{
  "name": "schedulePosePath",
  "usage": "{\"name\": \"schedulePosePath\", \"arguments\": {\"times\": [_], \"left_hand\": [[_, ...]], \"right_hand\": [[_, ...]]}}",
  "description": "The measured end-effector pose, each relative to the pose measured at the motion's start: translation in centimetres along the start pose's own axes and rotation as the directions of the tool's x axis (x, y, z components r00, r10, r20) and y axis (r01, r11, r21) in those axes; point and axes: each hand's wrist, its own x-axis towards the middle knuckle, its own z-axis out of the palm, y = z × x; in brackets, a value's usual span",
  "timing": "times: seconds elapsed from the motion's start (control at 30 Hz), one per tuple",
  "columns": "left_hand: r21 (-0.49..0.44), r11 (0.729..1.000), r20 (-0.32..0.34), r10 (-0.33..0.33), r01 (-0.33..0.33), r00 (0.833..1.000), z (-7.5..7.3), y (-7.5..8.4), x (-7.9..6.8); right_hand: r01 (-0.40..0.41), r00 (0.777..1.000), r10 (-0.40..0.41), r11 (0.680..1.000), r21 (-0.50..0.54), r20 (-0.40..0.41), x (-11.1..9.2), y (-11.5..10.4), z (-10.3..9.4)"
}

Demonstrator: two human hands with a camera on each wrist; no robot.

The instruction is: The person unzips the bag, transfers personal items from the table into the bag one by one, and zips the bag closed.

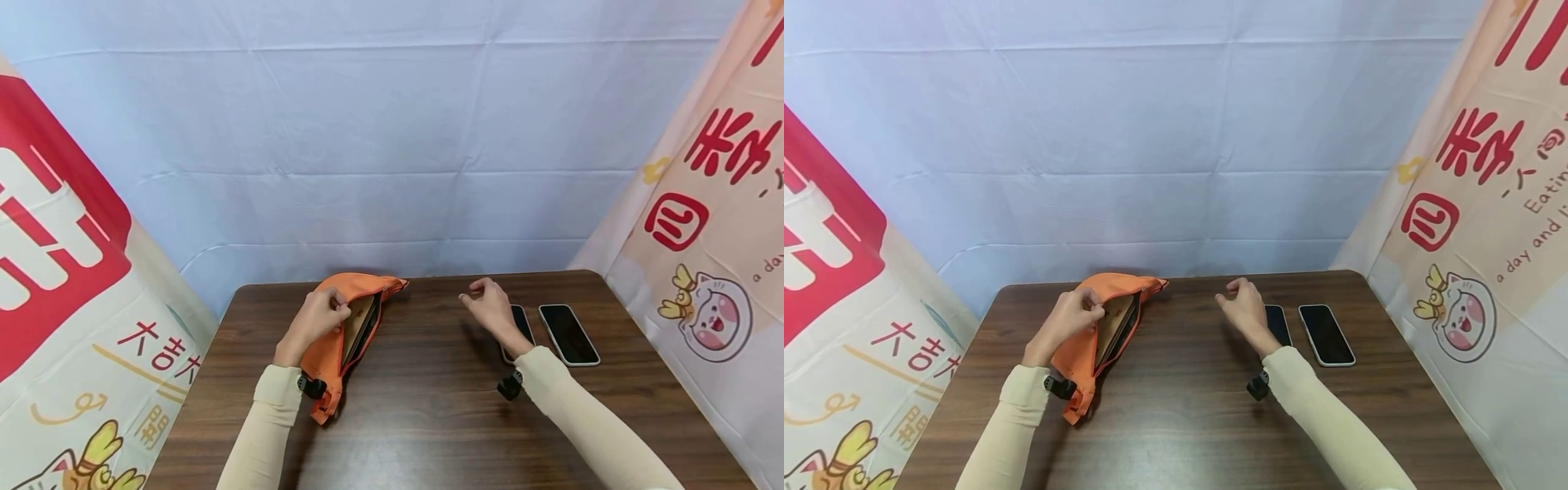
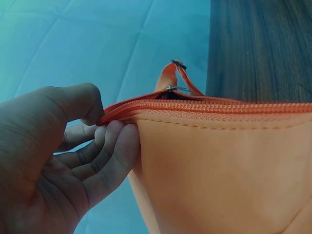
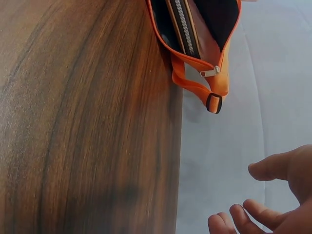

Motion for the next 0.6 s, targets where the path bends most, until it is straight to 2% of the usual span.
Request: {"name": "schedulePosePath", "arguments": {"times": [0.6], "left_hand": [[0.01, 1.0, 0.006, -0.003, 0.003, 1.0, -0.21, 0.08, 0.11]], "right_hand": [[-0.029, 0.999, 0.027, 0.999, -0.042, -0.038, 0.24, 0.71, -0.69]]}}
